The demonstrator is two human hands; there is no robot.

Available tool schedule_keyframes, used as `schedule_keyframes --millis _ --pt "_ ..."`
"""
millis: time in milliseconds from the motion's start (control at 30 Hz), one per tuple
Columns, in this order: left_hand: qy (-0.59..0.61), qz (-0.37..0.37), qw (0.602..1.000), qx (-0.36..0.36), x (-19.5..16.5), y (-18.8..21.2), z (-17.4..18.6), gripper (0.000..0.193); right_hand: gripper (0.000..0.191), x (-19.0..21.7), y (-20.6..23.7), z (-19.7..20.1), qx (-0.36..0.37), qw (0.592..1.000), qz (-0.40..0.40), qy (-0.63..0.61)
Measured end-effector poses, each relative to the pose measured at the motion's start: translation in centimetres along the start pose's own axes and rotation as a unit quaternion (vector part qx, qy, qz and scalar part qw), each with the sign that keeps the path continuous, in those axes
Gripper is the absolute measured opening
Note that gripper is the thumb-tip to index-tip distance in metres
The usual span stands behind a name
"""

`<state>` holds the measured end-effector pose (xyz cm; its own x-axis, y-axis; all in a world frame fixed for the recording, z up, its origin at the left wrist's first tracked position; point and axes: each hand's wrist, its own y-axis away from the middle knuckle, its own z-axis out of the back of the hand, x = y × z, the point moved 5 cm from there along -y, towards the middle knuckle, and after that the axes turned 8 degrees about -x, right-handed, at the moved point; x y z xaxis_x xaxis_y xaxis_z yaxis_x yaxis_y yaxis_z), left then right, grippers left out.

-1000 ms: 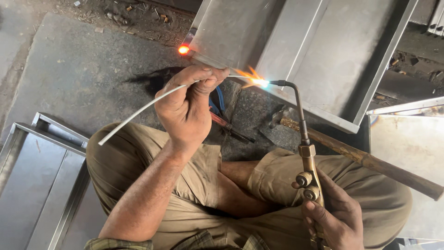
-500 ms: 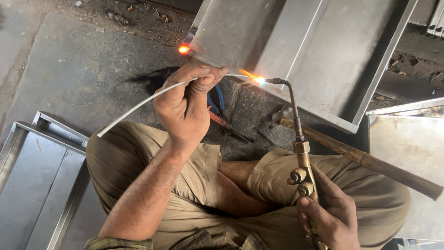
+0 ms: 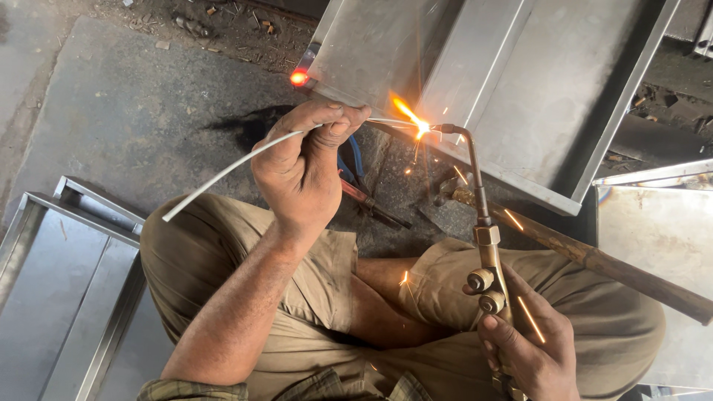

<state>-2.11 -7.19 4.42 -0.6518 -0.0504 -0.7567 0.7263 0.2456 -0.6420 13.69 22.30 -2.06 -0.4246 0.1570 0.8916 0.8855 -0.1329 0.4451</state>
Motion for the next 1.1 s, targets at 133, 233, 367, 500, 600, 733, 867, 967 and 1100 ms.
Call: schedule_keyframes --millis 133,233,367,500,600,733,867,967,1100 --pt "-0.005 -0.004 1.000 0.006 0.1 0.0 -0.1 0.010 0.070 0.1 -0.1 0.0 0.013 1.000 0.007 0.010" --pt "-0.009 -0.010 1.000 0.007 0.2 0.0 -0.1 0.011 0.072 -0.1 -0.3 0.0 0.002 1.000 0.009 0.009" --pt "-0.007 -0.014 1.000 0.006 0.2 0.1 -0.2 0.011 0.072 -0.2 -0.2 0.1 0.014 1.000 0.010 0.004" --pt "-0.008 -0.011 1.000 0.009 0.1 0.2 -0.1 0.010 0.073 -0.5 -0.3 0.3 0.012 1.000 0.008 0.007" --pt "-0.001 -0.008 1.000 0.002 0.1 0.3 -0.2 0.010 0.073 -0.7 -0.3 0.5 0.003 1.000 0.005 0.012" --pt "0.006 -0.014 1.000 -0.012 -0.1 0.3 0.1 0.011 0.073 -0.7 -0.3 0.5 0.004 1.000 0.002 0.013" --pt "-0.012 -0.022 0.999 -0.024 -0.2 0.0 0.7 0.011 0.074 -0.7 -0.4 0.5 0.017 1.000 0.015 0.009" --pt "-0.020 -0.022 0.999 -0.029 -0.2 0.0 0.9 0.010 0.074 -0.9 -0.4 0.6 0.013 1.000 0.013 0.010" --pt "-0.015 -0.025 0.999 -0.018 -0.2 0.0 0.6 0.011 0.075 -0.9 -0.4 0.5 0.025 0.999 0.024 0.000"
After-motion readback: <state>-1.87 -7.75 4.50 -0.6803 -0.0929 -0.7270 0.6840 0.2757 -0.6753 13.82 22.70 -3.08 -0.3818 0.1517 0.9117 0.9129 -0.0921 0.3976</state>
